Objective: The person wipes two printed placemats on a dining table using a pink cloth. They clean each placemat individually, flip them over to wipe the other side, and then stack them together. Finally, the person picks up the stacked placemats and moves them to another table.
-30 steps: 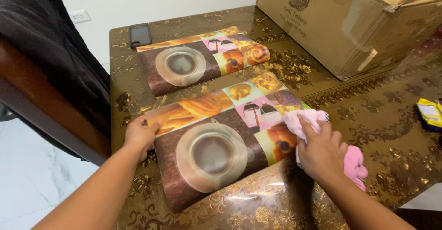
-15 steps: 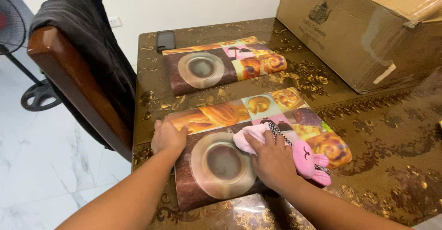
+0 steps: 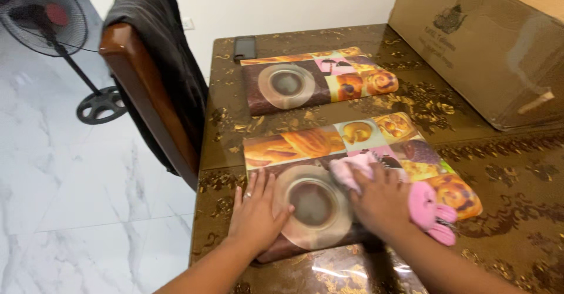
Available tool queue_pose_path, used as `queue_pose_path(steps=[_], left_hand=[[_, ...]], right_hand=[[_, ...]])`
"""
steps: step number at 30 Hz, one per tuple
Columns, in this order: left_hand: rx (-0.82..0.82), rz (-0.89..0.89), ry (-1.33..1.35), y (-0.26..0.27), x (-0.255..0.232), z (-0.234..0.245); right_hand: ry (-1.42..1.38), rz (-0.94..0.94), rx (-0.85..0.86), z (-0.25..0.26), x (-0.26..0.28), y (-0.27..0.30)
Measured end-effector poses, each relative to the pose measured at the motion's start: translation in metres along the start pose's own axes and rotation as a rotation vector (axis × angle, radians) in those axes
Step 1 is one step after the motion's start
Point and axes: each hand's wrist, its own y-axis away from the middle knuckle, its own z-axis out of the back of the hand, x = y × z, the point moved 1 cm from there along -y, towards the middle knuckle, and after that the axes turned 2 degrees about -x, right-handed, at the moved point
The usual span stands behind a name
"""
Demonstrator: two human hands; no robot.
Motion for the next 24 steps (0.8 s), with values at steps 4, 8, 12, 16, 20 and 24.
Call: queue_pose_path(steps=[4,8,12,16,20,24], left_hand=[[0.064,-0.011,-0.029,0.004,0.001,0.002],[0.116,-0.004,-0.035,0.003,0.002,0.005],[0.117,-0.02,-0.002,0.001,0.0,0.007],[0.123,-0.026,0.049,0.001,0.004,0.01],[0.144,-0.017,0.073,0.001,0.006,0.015],[0.148,0.002,0.054,0.002,0.005,0.017]], right_hand=[[0.026,-0.064,-0.032,-0.021,-0.044,-0.034],[-0.037,-0.26,0.052,-0.019,-0.085,-0.074],[-0.001,-0.203,0.048,-0.021,-0.059,-0.099],[-0.032,0.024,-0.053,-0.029,0.025,-0.095],[-0.099,0.292,-0.188,-0.028,0.097,-0.078],[-0.176,0.431,-0.205,-0.031,0.118,-0.072]])
